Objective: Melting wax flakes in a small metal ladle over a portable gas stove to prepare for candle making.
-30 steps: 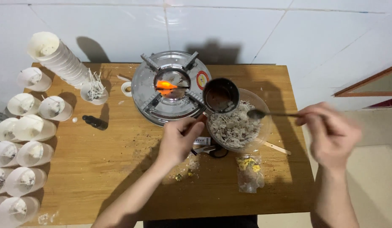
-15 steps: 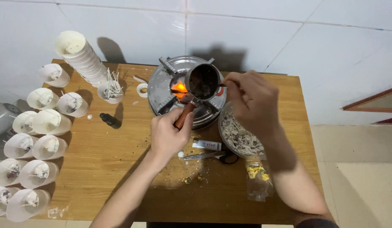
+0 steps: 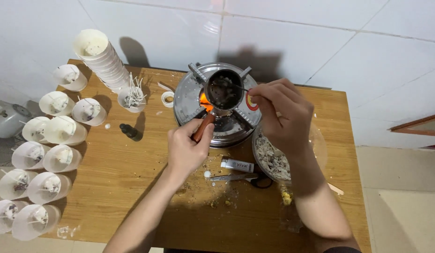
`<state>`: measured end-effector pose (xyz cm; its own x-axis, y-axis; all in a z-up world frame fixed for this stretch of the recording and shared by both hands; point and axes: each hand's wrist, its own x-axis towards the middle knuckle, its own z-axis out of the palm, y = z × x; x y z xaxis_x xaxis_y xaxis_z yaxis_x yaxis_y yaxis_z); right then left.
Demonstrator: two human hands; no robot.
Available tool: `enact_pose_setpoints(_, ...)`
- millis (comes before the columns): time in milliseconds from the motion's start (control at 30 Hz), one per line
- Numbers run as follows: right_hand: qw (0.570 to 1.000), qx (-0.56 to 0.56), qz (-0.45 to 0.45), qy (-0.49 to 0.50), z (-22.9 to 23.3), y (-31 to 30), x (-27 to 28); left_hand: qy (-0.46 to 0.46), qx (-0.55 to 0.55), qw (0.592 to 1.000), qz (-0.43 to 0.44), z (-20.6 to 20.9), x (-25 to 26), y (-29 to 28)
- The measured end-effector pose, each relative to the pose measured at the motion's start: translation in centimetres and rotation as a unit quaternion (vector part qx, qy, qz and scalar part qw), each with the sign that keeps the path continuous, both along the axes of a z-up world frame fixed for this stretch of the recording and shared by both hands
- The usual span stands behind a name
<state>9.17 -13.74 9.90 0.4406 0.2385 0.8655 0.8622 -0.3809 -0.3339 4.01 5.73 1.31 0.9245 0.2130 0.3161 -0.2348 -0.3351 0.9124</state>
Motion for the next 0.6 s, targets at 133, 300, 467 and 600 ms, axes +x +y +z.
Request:
enact_pose_setpoints(133, 1.0, -0.017, -0.013, -0.008, -0.2, -0.2, 0.2, -0.002, 0.006, 1.0, 0.001, -1.1, 0.1, 0.1)
enact_pose_setpoints(300, 0.998, -0.042, 0.003, 0.046, 0.4, 0.1, -0.6, -0.01, 0.019, 1.0, 0.013, 0.1, -0.3, -0.1)
enact_pose_setpoints(467, 0.997, -0.032, 0.03, 0.057, 0.9, 0.3, -0.9, -0.01, 0.02, 1.0, 0.016, -2.0, -0.1, 0.1)
enact_pose_setpoints(600, 0.997, -0.069, -0.013, 0.014, 0.2, -0.2, -0.3, -0.017, 0.031, 0.999, 0.027, -1.4, -0.2, 0.3)
